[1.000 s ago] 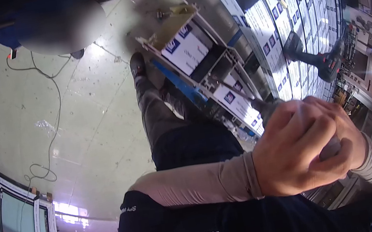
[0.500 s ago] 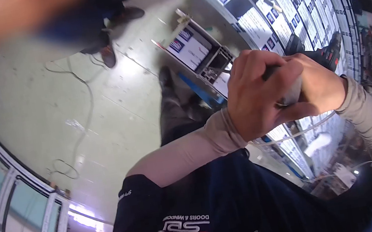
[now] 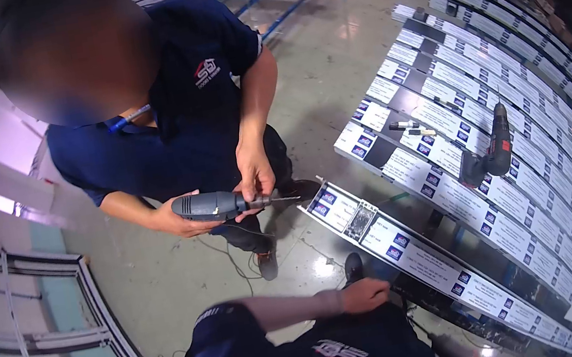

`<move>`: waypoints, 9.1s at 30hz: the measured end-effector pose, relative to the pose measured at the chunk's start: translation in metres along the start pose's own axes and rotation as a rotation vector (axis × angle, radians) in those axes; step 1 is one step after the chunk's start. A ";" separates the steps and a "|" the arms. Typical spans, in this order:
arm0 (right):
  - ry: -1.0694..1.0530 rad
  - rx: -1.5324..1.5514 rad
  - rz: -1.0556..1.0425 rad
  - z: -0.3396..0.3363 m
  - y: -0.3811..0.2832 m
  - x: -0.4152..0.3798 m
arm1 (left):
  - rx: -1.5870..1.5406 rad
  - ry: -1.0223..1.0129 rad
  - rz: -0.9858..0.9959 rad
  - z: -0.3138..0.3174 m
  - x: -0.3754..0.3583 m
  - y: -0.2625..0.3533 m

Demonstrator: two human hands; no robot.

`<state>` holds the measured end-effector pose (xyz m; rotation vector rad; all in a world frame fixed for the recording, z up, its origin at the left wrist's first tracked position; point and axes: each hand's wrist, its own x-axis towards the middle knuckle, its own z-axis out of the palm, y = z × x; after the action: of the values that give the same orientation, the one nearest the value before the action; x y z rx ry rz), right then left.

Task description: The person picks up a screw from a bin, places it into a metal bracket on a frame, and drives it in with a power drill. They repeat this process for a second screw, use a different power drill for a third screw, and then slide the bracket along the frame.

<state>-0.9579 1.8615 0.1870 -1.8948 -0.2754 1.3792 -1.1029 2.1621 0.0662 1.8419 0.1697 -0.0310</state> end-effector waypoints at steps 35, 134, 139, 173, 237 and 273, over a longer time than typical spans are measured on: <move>1.270 0.724 1.000 0.169 0.495 -0.134 | -0.090 0.453 -0.380 -0.028 0.418 0.129; 1.109 0.367 -0.067 -0.999 0.910 -0.408 | -0.347 -0.140 -0.050 1.280 0.497 0.365; 1.436 0.492 -0.374 -1.100 0.944 -0.420 | -0.364 -0.362 -0.135 1.402 0.532 0.427; 1.584 0.135 0.720 -1.498 1.329 -0.948 | -0.054 -1.295 0.207 2.015 0.864 0.734; 0.379 -0.416 -0.857 -1.858 1.251 -0.596 | -0.623 1.135 -0.907 2.314 0.868 0.688; 0.363 -0.443 -0.804 -1.854 1.241 -0.592 | -0.397 1.075 -1.138 2.298 0.877 0.701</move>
<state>0.1376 -0.1619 -0.0011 -1.9873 -1.0845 0.4457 0.0106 -0.1394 0.0076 0.9897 1.7950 0.1919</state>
